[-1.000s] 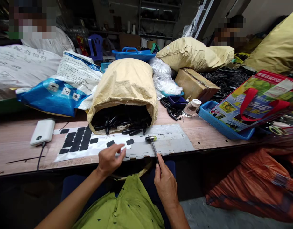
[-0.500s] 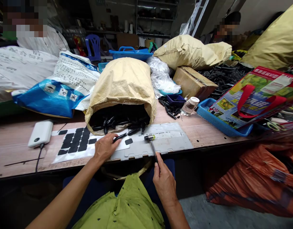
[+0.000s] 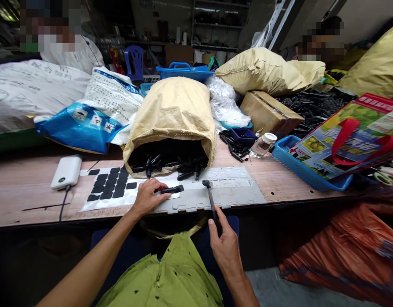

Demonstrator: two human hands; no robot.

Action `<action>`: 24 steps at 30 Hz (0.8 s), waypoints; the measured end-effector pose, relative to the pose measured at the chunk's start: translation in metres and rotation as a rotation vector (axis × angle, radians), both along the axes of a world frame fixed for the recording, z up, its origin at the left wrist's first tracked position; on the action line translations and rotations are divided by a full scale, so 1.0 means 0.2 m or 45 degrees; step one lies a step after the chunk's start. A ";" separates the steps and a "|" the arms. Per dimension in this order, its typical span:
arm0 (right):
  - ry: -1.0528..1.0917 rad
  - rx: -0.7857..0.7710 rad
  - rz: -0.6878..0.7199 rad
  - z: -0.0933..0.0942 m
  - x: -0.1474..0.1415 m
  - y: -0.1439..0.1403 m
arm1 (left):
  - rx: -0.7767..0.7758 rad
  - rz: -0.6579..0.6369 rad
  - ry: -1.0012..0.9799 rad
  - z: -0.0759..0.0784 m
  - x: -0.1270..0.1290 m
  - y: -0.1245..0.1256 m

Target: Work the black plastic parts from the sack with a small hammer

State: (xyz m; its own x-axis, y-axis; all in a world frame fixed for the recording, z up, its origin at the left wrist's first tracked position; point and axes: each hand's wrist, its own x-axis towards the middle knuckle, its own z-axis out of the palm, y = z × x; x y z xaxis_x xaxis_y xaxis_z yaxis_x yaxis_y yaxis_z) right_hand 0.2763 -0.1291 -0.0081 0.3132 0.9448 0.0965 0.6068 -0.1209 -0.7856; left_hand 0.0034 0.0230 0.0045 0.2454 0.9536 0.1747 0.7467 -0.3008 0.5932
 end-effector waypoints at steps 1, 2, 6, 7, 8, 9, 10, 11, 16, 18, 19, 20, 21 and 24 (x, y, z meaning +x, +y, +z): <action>0.034 0.007 0.015 0.02 -0.02 0.00 | -0.003 -0.005 -0.002 0.00 0.00 0.00; 0.062 0.016 0.039 0.04 -0.04 -0.01 | -0.007 -0.015 -0.006 0.00 0.00 0.00; 0.144 -0.060 0.190 0.11 -0.17 -0.01 | 0.000 -0.047 -0.016 -0.02 -0.01 0.00; 0.150 -0.074 0.231 0.12 -0.20 -0.01 | 0.008 -0.048 -0.015 -0.02 -0.01 0.00; 0.151 -0.079 0.269 0.13 -0.23 0.00 | 0.014 -0.047 -0.015 -0.03 -0.02 0.00; 0.148 -0.079 0.303 0.14 -0.26 0.00 | 0.019 -0.045 -0.014 -0.03 -0.02 0.00; 0.143 -0.075 0.332 0.14 -0.28 0.01 | 0.019 -0.043 -0.014 -0.03 -0.02 0.00; 0.137 -0.069 0.356 0.15 -0.30 0.01 | 0.016 -0.043 -0.014 -0.03 -0.02 0.00; 0.081 0.001 0.491 0.17 -0.38 0.04 | -0.017 -0.051 -0.016 -0.02 -0.02 0.00; 0.060 0.011 0.555 0.16 -0.39 0.04 | -0.027 -0.051 -0.010 -0.01 -0.02 0.00; 0.053 0.004 0.576 0.16 -0.39 0.04 | -0.032 -0.052 -0.009 -0.01 -0.02 0.00; 0.050 -0.010 0.585 0.16 -0.39 0.04 | -0.036 -0.055 -0.010 -0.01 -0.02 0.00; 0.052 -0.024 0.582 0.15 -0.39 0.04 | -0.040 -0.058 -0.013 -0.01 -0.02 0.00; 0.064 -0.015 0.532 0.15 -0.37 0.04 | -0.031 -0.056 -0.029 -0.01 -0.02 0.00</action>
